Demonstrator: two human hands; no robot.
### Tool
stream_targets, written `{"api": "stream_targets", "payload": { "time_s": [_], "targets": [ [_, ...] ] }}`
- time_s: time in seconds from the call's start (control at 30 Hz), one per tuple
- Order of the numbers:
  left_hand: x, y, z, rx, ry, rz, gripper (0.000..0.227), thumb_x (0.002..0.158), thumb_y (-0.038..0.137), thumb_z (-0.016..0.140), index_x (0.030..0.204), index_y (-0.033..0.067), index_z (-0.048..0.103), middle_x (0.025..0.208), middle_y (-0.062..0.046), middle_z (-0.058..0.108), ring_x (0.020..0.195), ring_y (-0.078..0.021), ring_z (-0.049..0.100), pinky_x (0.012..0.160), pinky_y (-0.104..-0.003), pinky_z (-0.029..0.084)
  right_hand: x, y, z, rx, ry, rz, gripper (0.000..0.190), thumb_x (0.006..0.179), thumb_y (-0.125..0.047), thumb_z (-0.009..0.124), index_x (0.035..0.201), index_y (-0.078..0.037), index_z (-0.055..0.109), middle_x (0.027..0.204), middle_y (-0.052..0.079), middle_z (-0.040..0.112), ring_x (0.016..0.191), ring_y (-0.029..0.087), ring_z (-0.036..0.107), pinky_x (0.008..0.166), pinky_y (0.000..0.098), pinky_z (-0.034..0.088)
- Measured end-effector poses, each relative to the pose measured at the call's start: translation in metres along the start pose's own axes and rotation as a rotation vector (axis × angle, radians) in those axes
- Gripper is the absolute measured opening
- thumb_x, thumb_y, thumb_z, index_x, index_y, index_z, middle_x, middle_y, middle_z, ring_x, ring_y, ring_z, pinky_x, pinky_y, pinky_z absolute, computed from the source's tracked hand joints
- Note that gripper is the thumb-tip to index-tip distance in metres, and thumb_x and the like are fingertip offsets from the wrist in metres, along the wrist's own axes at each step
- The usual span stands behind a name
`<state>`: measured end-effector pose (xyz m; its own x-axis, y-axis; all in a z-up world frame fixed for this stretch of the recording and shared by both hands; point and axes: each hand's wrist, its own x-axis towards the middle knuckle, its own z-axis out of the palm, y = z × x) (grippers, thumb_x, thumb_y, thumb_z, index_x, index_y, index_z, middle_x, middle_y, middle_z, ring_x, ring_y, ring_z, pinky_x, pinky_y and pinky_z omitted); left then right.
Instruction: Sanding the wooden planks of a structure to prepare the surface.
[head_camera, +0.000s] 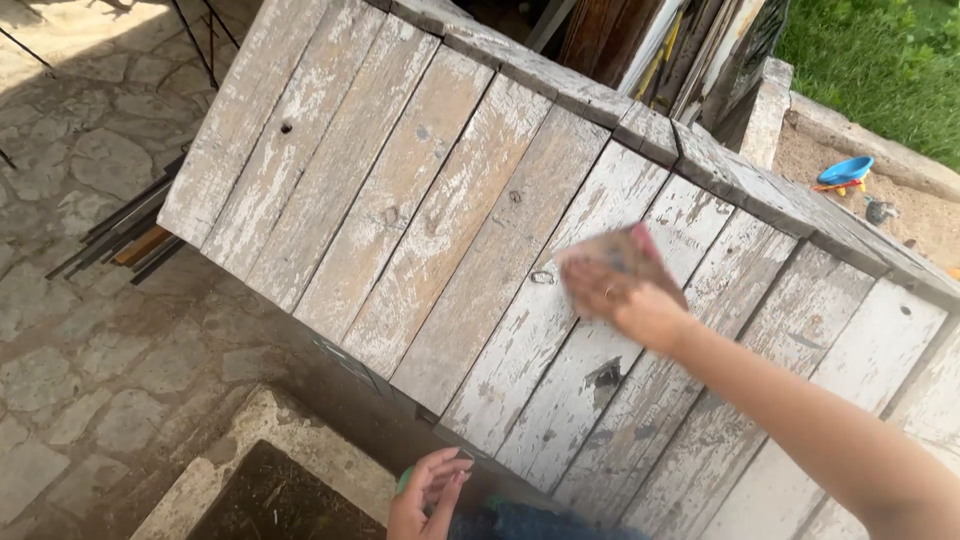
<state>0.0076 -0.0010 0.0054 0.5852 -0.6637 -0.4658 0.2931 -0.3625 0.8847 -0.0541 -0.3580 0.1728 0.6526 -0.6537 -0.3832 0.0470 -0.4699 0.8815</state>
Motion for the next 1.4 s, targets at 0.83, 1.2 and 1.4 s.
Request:
{"api": "stream_targets", "payload": {
  "time_s": [0.83,1.2,1.4],
  "targets": [
    [-0.023,-0.007,-0.007,0.000,0.027,0.001,0.039,0.095,0.026,0.060,0.132,0.0180,0.068,0.124,0.001,0.083,0.112,-0.0149,0.080,0.100,-0.030,0.061,0.014,0.037,-0.039,0.830,0.619,0.040,0.052,0.076,0.012,0.065,0.122,-0.012,0.062,0.106,0.010,0.064,0.102,0.025,0.058,0.085,0.0315,0.050],
    [-0.015,-0.013,-0.008,0.015,0.017,0.036,0.040,0.095,0.029,0.060,0.132,0.0178,0.068,0.123,0.000,0.083,0.112,-0.0149,0.080,0.100,-0.030,0.061,0.070,-0.039,0.015,1.163,0.927,0.232,0.074,0.079,0.026,0.054,0.147,-0.004,0.052,0.155,0.016,0.049,0.141,0.037,0.048,0.093,0.0369,0.064],
    [-0.016,-0.017,-0.008,0.009,0.059,-0.019,0.041,0.094,0.034,0.058,0.130,0.0177,0.069,0.122,0.001,0.085,0.111,-0.0152,0.082,0.097,-0.030,0.064,0.062,-0.113,-0.013,1.153,0.774,0.346,0.064,0.099,-0.007,0.028,0.159,0.006,0.011,0.167,0.025,0.011,0.157,0.034,0.009,0.129,0.0453,0.011]
  ]
}}
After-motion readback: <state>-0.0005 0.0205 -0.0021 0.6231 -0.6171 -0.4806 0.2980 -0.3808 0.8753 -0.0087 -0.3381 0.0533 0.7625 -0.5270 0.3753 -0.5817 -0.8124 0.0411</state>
